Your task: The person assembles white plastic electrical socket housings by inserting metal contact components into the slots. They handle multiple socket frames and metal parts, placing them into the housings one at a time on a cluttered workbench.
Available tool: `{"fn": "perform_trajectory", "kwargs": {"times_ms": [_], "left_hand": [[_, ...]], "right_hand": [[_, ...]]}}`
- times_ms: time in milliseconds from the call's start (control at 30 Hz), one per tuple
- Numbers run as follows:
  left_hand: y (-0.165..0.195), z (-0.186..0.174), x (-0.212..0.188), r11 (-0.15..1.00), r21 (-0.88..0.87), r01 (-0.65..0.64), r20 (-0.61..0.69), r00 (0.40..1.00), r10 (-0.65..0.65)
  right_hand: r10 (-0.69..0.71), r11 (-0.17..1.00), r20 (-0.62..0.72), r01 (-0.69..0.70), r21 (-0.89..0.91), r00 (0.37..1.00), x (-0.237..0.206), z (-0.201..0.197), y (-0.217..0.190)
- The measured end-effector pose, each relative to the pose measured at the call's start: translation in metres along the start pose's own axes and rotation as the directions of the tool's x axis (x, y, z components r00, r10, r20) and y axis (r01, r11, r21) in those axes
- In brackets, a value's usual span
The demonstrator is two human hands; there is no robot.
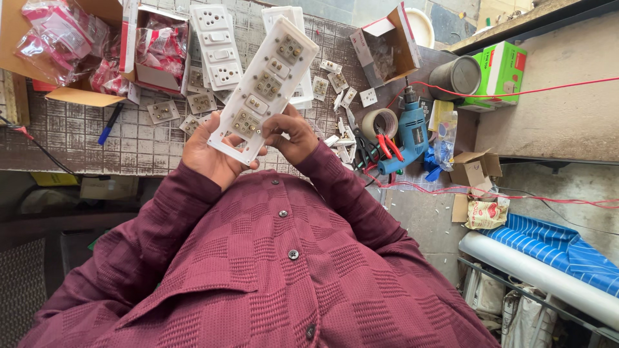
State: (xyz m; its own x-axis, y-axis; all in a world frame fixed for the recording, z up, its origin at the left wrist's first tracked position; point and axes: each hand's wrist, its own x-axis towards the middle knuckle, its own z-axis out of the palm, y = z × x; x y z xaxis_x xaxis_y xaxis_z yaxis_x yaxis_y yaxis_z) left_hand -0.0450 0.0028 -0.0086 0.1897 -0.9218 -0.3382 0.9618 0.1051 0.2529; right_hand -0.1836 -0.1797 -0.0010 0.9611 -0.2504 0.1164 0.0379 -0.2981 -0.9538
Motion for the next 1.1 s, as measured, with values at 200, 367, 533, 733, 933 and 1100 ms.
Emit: {"fn": "perform_trajectory", "kwargs": {"times_ms": [200,367,533,733,933,1100], "left_hand": [[-0.002,-0.003,0.002,0.999,-0.04,-0.025,0.01,1.0,0.025],[0.0,-0.004,0.002,0.999,-0.024,-0.025,0.007,1.0,0.025],[0.0,-0.004,0.0,1.0,-0.012,-0.018,-0.006,1.0,0.018],[0.002,0.0,-0.003,0.999,-0.014,-0.046,-0.013,0.999,0.046],[0.001,0.002,-0.006,0.999,-0.006,-0.053,-0.052,0.997,0.052],[0.002,0.0,-0.007,0.998,0.019,-0.061,-0.08,0.995,0.063]], "right_hand": [[0.074,0.993,-0.015,-0.072,0.09,0.997,0.001,0.003,0.001],[0.124,0.985,-0.046,-0.117,0.127,0.991,0.002,0.004,0.002],[0.086,0.996,-0.008,-0.085,0.018,0.996,0.001,0.005,0.001],[0.069,0.997,-0.037,-0.069,0.02,0.997,0.0,0.007,0.001],[0.129,0.992,-0.051,-0.13,-0.005,0.99,0.001,0.013,-0.003],[0.141,0.987,-0.062,-0.145,-0.069,0.988,0.007,0.015,-0.013]]}}
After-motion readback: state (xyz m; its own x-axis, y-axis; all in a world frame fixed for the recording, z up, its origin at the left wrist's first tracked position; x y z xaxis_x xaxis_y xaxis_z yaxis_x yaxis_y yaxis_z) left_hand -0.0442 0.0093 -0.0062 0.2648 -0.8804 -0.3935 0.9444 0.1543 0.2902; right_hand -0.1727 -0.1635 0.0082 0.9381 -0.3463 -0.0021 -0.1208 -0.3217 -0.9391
